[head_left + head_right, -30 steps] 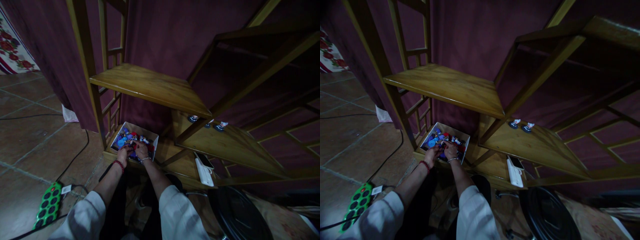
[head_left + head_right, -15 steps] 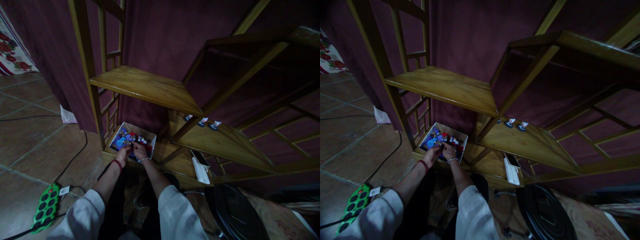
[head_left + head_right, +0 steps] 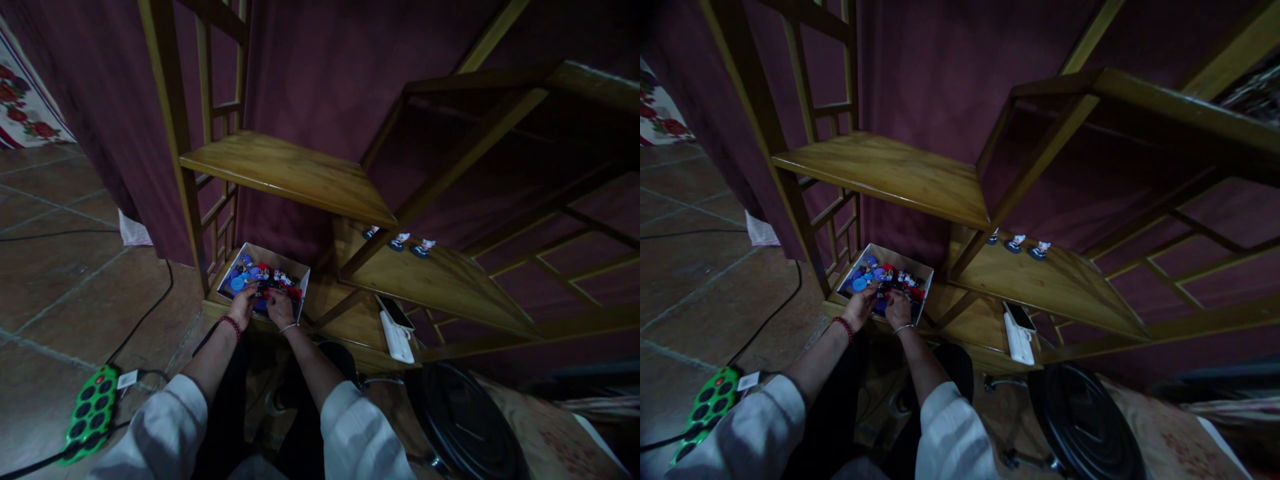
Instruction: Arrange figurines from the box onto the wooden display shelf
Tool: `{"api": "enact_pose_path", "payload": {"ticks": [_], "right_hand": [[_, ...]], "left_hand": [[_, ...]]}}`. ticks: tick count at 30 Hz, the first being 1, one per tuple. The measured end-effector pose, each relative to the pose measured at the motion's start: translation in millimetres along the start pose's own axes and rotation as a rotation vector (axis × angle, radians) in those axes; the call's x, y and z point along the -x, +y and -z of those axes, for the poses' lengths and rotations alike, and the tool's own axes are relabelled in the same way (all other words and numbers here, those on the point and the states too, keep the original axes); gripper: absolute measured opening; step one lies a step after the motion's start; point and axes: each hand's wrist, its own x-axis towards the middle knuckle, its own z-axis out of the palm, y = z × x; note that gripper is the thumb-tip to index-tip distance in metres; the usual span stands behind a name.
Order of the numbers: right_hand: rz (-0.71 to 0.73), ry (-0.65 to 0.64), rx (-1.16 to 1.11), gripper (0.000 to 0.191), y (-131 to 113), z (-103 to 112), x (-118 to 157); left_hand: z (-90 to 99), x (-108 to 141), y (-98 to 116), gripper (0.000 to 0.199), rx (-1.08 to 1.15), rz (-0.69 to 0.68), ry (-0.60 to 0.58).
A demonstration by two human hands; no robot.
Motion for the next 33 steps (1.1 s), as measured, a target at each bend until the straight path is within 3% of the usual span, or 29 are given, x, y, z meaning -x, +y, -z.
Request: {"api": "enact_pose_path", "payload": {"ticks": [10, 20, 28, 33], "right_hand": [[0.023, 0.013, -0.024, 0.035, 21.7, -6.8, 7.8], [0.09, 0.026, -0.085, 0.037, 27.4, -20.7, 15.3], [0.099, 0.116, -0.128, 0.041, 28.7, -20.8, 16.3], [0.138, 0.102, -0.113, 0.041, 29.6, -21.7, 14.7]], "left_hand": [[-1.9, 6.8, 11.0, 0.015, 0.056, 0.112, 0.01], [1.0, 1.0, 7.1, 0.009, 0.129, 0.116, -0.003], [1.2, -4.7, 6.0, 0.008, 0.116, 0.132, 0.061], [-1.8, -5.4, 5.3, 0.01, 0.107, 0.105, 0.086]]}}
